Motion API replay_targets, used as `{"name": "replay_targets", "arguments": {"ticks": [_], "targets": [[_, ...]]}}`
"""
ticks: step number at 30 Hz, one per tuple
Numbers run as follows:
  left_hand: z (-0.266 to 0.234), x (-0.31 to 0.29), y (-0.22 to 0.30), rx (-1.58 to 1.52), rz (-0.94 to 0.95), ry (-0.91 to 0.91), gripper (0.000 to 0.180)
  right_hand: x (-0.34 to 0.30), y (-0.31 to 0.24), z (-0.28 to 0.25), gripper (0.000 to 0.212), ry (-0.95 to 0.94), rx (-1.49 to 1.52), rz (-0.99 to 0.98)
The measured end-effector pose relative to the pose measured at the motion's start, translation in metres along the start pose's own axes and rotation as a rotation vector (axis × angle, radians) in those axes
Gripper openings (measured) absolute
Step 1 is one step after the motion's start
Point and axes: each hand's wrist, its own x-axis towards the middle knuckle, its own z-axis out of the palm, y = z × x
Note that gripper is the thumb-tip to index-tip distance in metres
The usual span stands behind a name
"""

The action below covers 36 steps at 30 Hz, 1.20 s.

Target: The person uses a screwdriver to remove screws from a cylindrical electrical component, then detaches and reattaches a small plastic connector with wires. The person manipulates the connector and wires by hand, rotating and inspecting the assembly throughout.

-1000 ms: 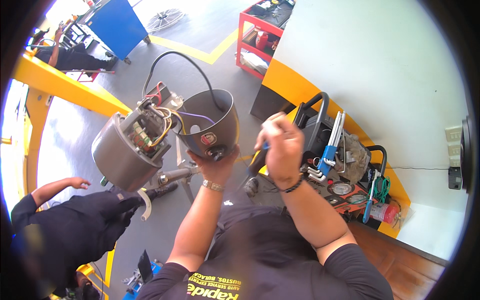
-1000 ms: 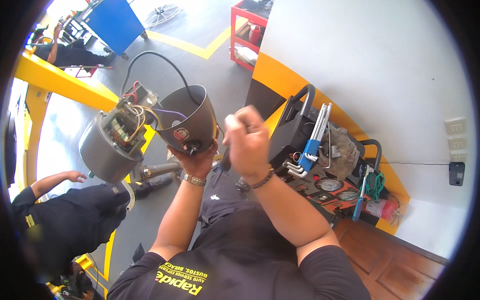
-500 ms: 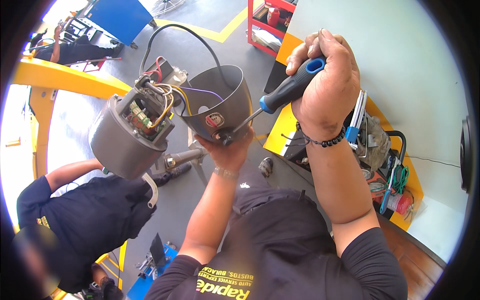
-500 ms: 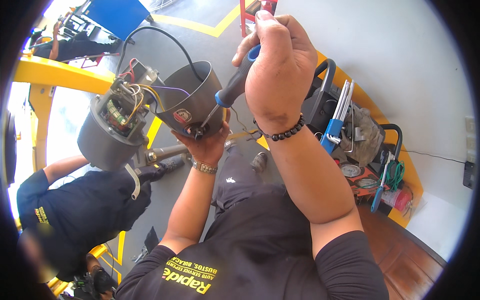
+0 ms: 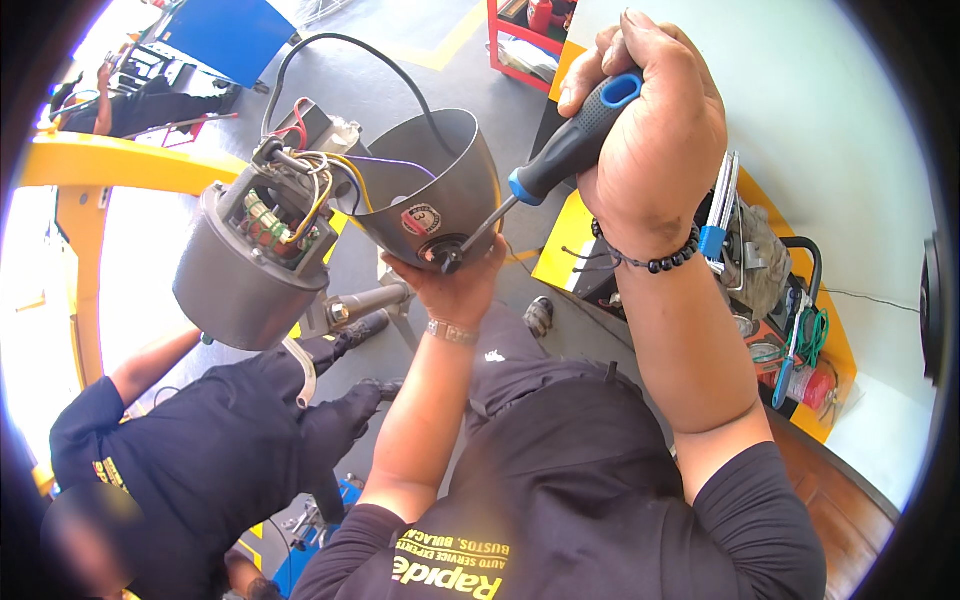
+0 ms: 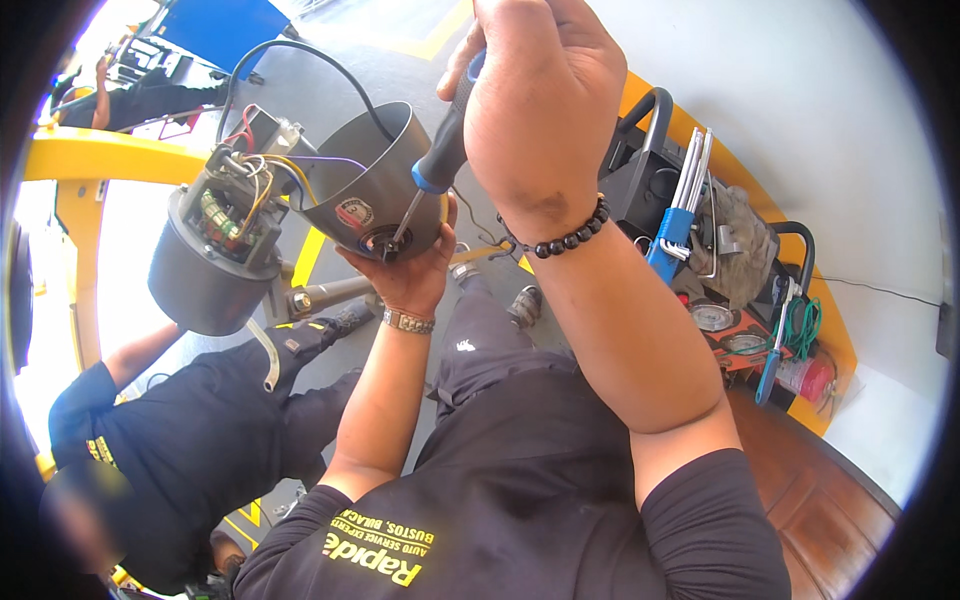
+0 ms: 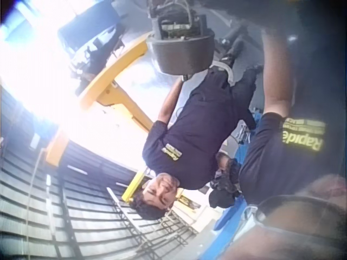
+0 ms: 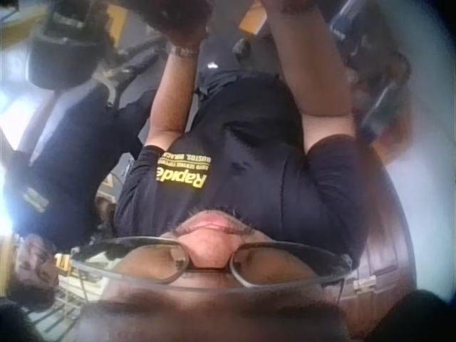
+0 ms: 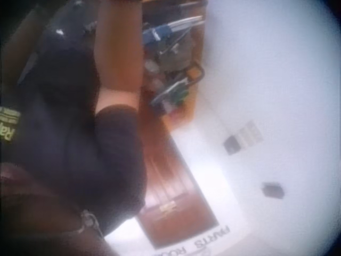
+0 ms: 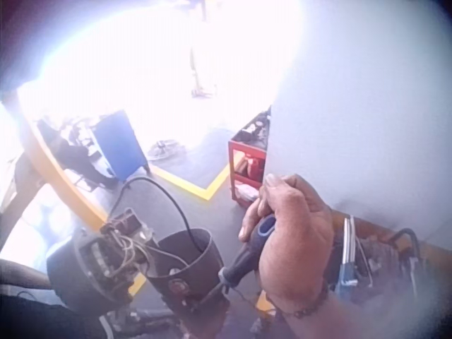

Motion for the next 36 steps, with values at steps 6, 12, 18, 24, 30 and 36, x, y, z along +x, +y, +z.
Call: {"name": "replay_targets", "arguments": {"ticks": [6,12,18,24,30,36], "targets": [[0.002,0.000,-0.002,0.003,-0.003,-0.016,0.101,0.003,-0.010,0.016,0.028,0.072,-0.095,0.121],[0.005,0.000,-0.003,-0.067,-0.046,-0.077,0.099,0.020,0.020,0.019,0.027,-0.019,-0.011,0.115],[0.005,-0.004,-0.006,0.051,-0.014,-0.111,0.101,0.031,0.035,0.014,0.029,0.046,-0.103,0.142],[0.009,-0.013,-0.017,0.163,0.018,-0.079,0.105,0.027,0.054,0.001,0.027,0.094,-0.132,0.211],[0.019,-0.008,-0.011,0.035,-0.037,-0.095,0.100,0.022,0.047,0.005,0.024,0.114,-0.164,0.217],[0.006,-0.007,-0.007,0.047,-0.018,-0.110,0.095,-0.001,0.038,0.003,0.025,0.029,-0.350,0.016]]}}
